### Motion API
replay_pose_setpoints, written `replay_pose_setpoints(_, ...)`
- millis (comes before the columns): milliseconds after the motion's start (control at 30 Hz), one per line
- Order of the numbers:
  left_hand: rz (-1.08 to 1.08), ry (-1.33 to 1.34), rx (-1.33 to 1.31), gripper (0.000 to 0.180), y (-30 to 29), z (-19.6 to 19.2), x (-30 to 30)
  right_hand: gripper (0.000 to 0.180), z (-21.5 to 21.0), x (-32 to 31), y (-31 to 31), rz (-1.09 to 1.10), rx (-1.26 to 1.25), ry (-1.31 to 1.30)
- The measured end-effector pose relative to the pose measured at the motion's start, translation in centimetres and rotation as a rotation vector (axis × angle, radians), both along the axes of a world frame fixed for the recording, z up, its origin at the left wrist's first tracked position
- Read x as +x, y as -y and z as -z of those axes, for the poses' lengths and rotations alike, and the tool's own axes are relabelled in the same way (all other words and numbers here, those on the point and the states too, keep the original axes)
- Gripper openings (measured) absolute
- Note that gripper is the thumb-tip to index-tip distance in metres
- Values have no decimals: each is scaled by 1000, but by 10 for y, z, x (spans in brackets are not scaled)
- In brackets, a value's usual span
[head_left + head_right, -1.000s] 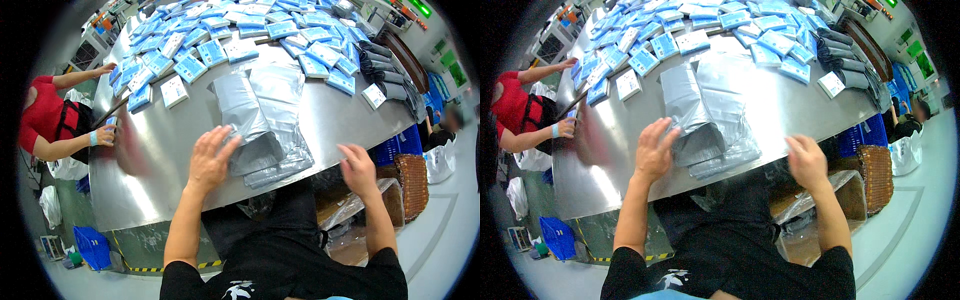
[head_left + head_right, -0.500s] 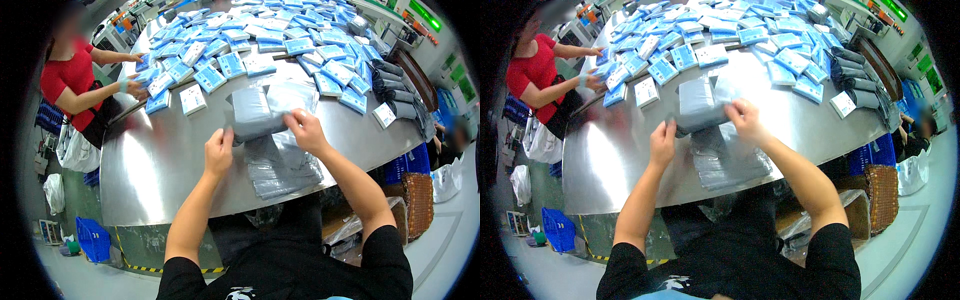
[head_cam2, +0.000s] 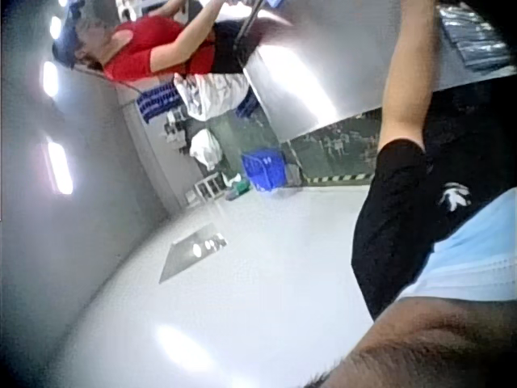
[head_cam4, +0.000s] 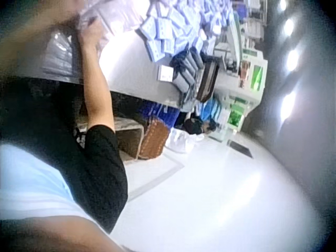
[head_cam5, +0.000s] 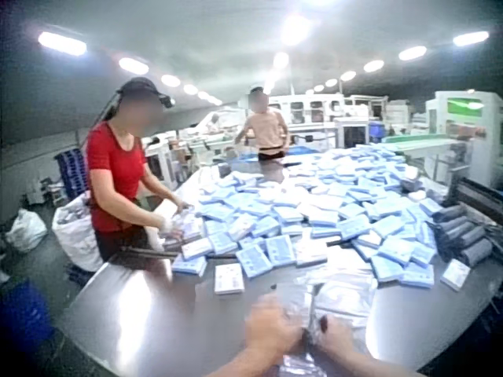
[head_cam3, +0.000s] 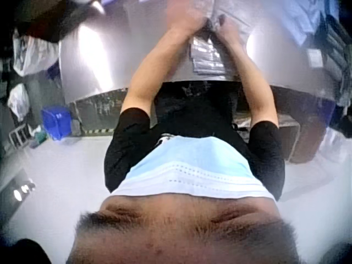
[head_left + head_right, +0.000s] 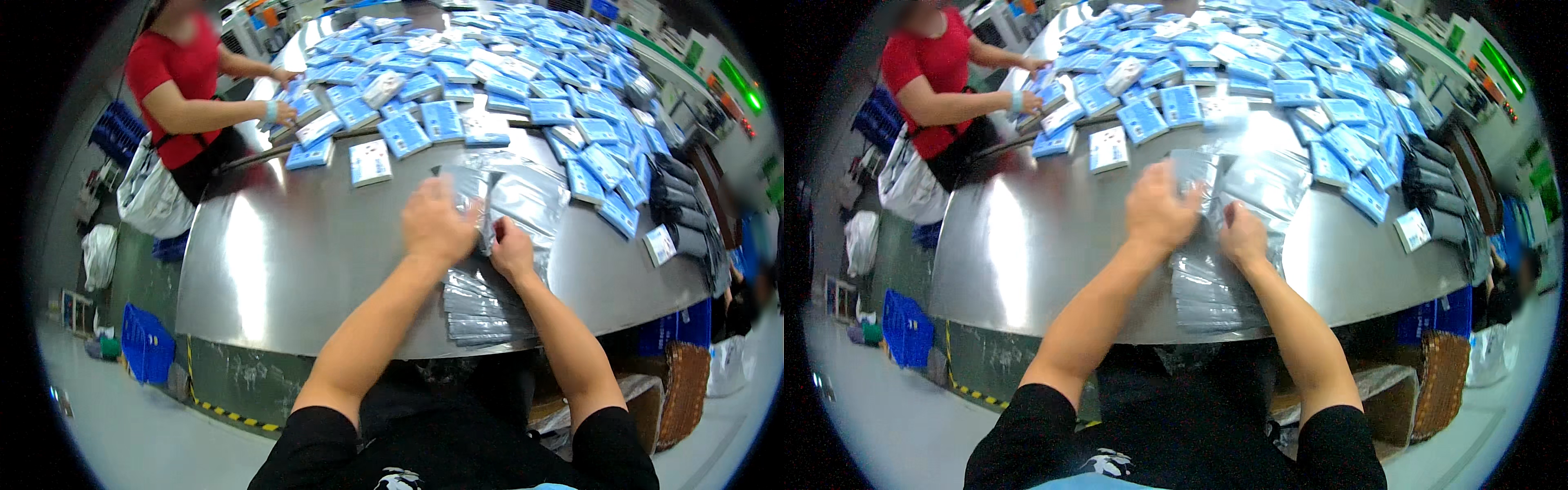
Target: The person stands at a metal table in a factory setting and packs small blue boxes into clear plastic bags. They pick up a stack of boxes, insert them into a bag, and seal it before moving the finished package aside. The process is repeated continuously with a coworker visible in the background performing similar tasks.
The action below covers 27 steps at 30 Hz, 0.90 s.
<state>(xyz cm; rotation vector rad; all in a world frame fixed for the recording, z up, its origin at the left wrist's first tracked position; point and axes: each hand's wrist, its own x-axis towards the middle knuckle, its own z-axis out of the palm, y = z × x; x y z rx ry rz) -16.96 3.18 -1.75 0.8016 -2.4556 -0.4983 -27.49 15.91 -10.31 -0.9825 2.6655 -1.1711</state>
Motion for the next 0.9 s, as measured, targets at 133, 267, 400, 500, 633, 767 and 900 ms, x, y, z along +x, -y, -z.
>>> replay_pose_setpoints(133,-49,437,-71,87,-30,-8,-18,12,-2,10,-1,-59,13,-60)
replay_pose_setpoints(267,-62,337,0,79,13,-7,8,13,0,19,-1,-124,-121,-116)
replay_pose_setpoints(400,-220,177,-346,69,70,-22,63,12,2,16,-4,-81,-115,-129)
replay_pose_setpoints(500,-510,318,-566,65,137,-35,97,9,-2,21,-2,-62,-85,-175)
replay_pose_setpoints(633,-328,-24,-317,56,146,-39,91,13,-5,24,-2,-41,-9,-185)
replay_pose_setpoints(767,271,-157,-37,27,44,-1,22,14,-6,21,-5,-99,-20,-174)
replay_pose_setpoints(900,427,-73,109,22,-6,67,-23,24,-16,3,-26,-402,29,50)
